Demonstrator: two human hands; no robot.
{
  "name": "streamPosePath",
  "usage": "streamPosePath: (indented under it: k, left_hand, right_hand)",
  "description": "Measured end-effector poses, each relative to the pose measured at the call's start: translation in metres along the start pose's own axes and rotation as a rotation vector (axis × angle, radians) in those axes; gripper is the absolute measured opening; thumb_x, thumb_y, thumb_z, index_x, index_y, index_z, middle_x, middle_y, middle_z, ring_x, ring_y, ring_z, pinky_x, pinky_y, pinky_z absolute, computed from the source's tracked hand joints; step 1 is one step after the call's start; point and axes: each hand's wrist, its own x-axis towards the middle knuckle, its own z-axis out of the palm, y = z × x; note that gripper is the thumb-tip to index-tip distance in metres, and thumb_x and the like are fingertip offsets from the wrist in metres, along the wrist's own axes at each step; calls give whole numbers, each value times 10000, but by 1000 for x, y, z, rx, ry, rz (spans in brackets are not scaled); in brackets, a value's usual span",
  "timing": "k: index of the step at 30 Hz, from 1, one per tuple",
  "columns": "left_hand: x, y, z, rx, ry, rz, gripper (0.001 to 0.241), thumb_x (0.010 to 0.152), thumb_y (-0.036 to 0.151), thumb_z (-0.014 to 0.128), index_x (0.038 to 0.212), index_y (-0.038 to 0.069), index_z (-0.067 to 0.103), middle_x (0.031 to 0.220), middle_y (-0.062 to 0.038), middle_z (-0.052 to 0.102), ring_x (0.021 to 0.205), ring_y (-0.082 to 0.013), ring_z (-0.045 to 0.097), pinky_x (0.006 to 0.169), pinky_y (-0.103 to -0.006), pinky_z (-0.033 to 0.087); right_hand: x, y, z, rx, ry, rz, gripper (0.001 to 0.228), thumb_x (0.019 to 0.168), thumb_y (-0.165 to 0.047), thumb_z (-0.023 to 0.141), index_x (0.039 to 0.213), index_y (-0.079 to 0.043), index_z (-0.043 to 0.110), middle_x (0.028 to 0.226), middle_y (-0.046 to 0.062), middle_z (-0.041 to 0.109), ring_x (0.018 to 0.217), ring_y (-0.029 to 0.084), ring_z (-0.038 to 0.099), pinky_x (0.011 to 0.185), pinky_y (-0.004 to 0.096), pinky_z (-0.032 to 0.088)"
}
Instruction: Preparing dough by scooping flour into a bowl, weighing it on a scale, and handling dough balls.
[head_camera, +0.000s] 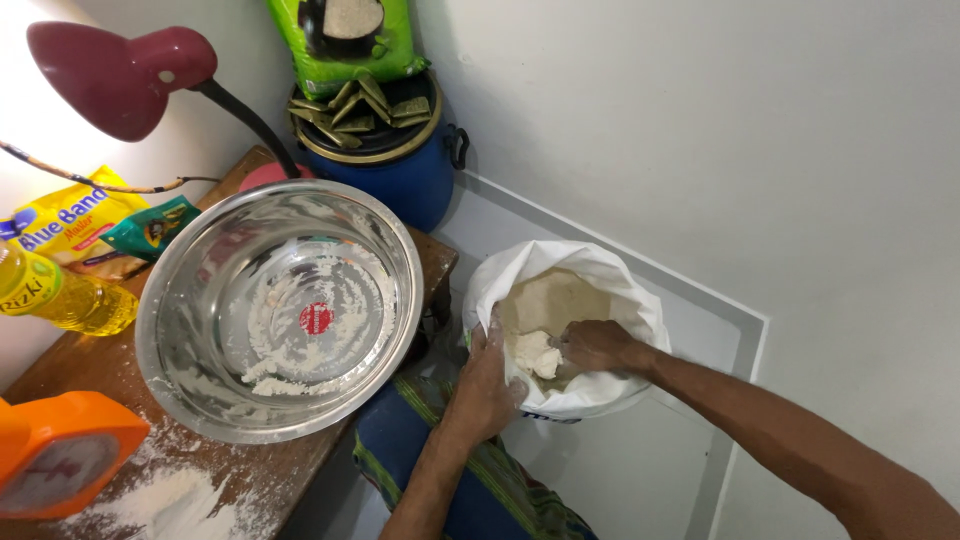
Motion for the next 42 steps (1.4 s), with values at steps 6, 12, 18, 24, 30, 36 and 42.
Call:
streamPosePath:
  k: [6,12,18,24,30,36,42]
  left_hand:
    - [-6,-5,-2,-83,15,0,968,873,34,588,1658,92,24,1572,-451,72,1390,-705,156,1065,-709,342]
    - [-7,14,-11,-100,33,-95,1032,832,58,635,1668,126,33,1590,-436,31,1441,-658,117,1102,-703,305]
    - [-6,8,-13,-16,65,-36,990,850,221,611,1662,134,51,1590,-366,172,1432,-592,292,1090,-641,390]
    - [7,-26,5,38,148,20,934,887,194,617,1657,117,94,1526,-349,284,1373,-580,387,1071,-631,435]
    - [10,-6,-4,160,180,-101,821,892,216,643,1622,169,270,1507,-291,323,1151,-592,591,931,-641,552]
    - [17,-8,-7,243,210,-143,747,883,258,676,1566,178,384,1514,-248,312,1050,-583,645,881,-628,581]
    - [37,8,-34,-190,399,-230,646,995,408,590,1525,68,447,1485,-264,435,1310,-502,531,1027,-559,510]
  right_hand:
    - [0,-25,-20,71,34,159,579,988,-524,383,1093,-80,740,1024,192,765,1069,391,731,928,569,554]
    - [13,3,-23,50,55,189,522,896,-521,468,1000,-103,763,1050,225,756,1109,448,700,974,596,526]
    - [-23,-14,-50,132,127,229,527,927,-513,434,760,-106,724,847,176,767,968,414,739,894,535,557]
    - [-51,-29,-77,15,186,78,496,913,-435,436,743,-62,715,829,212,746,927,426,728,859,566,570]
    - [-23,17,-82,132,219,38,409,944,-266,467,625,-119,676,673,87,715,757,242,733,747,351,576]
    - [-77,-34,-141,147,273,138,475,908,-374,497,541,-99,619,547,103,659,586,215,672,622,377,538]
    - [-50,-30,-170,128,249,13,565,948,-398,493,542,-19,595,496,173,561,524,263,551,573,413,480]
